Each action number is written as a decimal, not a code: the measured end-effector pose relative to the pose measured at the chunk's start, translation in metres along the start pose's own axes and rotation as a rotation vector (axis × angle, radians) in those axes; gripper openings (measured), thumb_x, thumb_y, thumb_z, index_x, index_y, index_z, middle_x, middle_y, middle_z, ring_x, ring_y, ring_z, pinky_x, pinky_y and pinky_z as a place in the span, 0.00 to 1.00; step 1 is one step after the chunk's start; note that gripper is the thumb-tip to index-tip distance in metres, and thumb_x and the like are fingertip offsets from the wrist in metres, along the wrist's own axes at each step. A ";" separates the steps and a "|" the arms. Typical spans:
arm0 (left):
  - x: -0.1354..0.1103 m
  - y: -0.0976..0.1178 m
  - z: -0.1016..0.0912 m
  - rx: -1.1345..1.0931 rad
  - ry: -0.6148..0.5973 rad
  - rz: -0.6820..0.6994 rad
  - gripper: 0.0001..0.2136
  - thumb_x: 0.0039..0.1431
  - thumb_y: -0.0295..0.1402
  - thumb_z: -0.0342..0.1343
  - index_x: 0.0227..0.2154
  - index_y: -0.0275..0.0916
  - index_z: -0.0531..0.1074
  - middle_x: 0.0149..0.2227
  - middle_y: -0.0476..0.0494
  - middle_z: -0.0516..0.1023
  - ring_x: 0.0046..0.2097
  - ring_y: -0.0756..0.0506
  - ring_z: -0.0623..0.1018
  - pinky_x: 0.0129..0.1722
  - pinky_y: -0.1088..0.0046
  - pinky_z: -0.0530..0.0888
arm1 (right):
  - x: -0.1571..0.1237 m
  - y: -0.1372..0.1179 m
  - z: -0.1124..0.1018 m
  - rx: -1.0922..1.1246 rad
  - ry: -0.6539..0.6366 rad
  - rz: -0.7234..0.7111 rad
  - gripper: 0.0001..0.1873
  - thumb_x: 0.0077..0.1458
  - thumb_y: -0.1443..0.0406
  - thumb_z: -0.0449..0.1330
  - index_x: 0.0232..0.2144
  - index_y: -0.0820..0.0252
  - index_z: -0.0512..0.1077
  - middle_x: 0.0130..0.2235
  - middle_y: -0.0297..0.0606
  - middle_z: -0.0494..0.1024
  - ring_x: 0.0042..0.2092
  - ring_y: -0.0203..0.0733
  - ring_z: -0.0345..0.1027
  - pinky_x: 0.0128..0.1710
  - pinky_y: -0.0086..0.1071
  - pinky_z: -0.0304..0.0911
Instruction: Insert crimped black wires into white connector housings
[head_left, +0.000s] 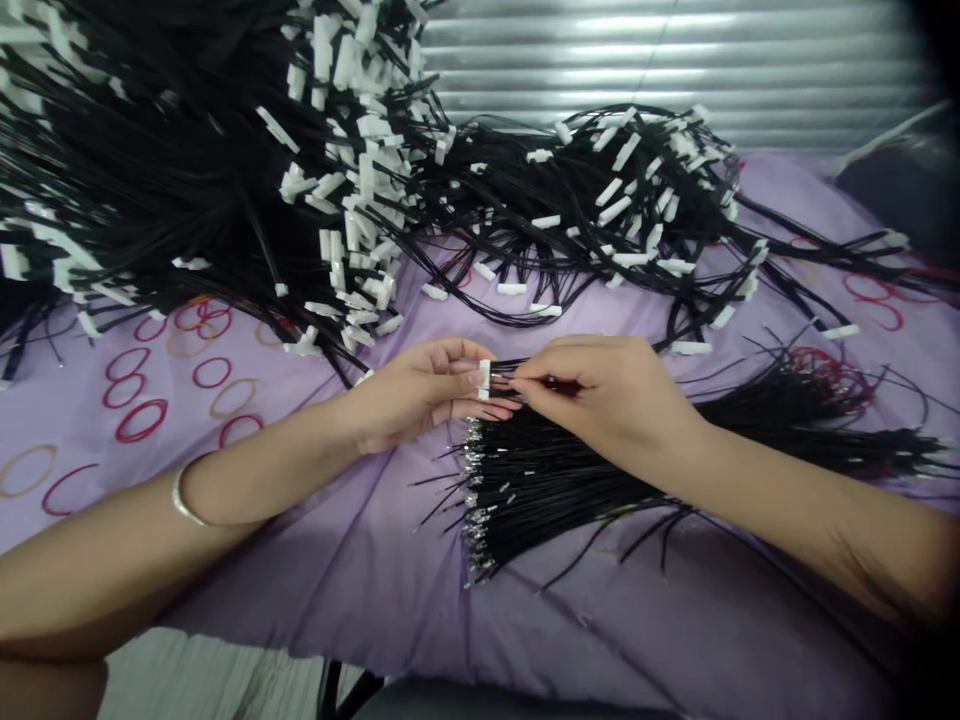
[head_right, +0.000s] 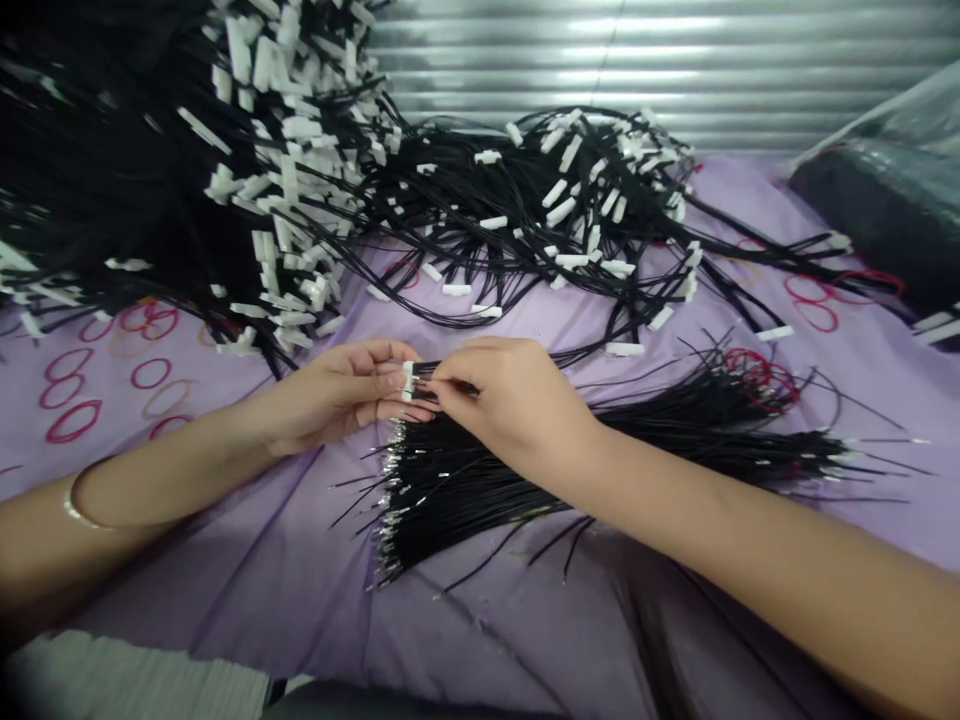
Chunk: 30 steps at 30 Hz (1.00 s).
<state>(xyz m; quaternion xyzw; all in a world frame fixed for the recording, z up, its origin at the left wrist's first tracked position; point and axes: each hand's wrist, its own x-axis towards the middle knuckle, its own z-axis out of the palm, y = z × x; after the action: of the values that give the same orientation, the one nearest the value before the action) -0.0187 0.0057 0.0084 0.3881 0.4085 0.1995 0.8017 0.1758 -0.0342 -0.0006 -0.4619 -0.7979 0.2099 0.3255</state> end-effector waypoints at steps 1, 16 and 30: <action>0.000 0.000 0.000 -0.001 0.001 -0.009 0.05 0.59 0.19 0.51 0.37 0.32 0.65 0.33 0.40 0.79 0.36 0.46 0.81 0.42 0.71 0.77 | 0.001 0.001 0.002 0.005 0.002 0.009 0.08 0.54 0.70 0.58 0.24 0.60 0.74 0.26 0.32 0.74 0.26 0.31 0.64 0.27 0.27 0.57; 0.002 -0.003 0.002 0.049 -0.033 0.020 0.05 0.56 0.19 0.56 0.35 0.31 0.67 0.30 0.42 0.80 0.32 0.49 0.81 0.37 0.76 0.78 | 0.002 0.000 0.011 -0.103 -0.025 -0.051 0.12 0.54 0.70 0.56 0.21 0.65 0.73 0.23 0.34 0.71 0.26 0.30 0.60 0.26 0.27 0.52; 0.001 0.000 0.000 0.049 -0.041 -0.035 0.05 0.57 0.18 0.53 0.36 0.30 0.66 0.31 0.41 0.80 0.33 0.48 0.81 0.37 0.78 0.77 | 0.000 0.002 0.006 -0.065 -0.044 -0.079 0.09 0.51 0.73 0.57 0.21 0.64 0.72 0.24 0.34 0.71 0.26 0.31 0.61 0.27 0.27 0.54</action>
<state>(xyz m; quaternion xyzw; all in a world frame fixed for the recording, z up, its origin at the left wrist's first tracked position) -0.0177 0.0060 0.0078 0.4042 0.4035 0.1675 0.8036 0.1731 -0.0333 -0.0059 -0.4356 -0.8290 0.1809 0.3005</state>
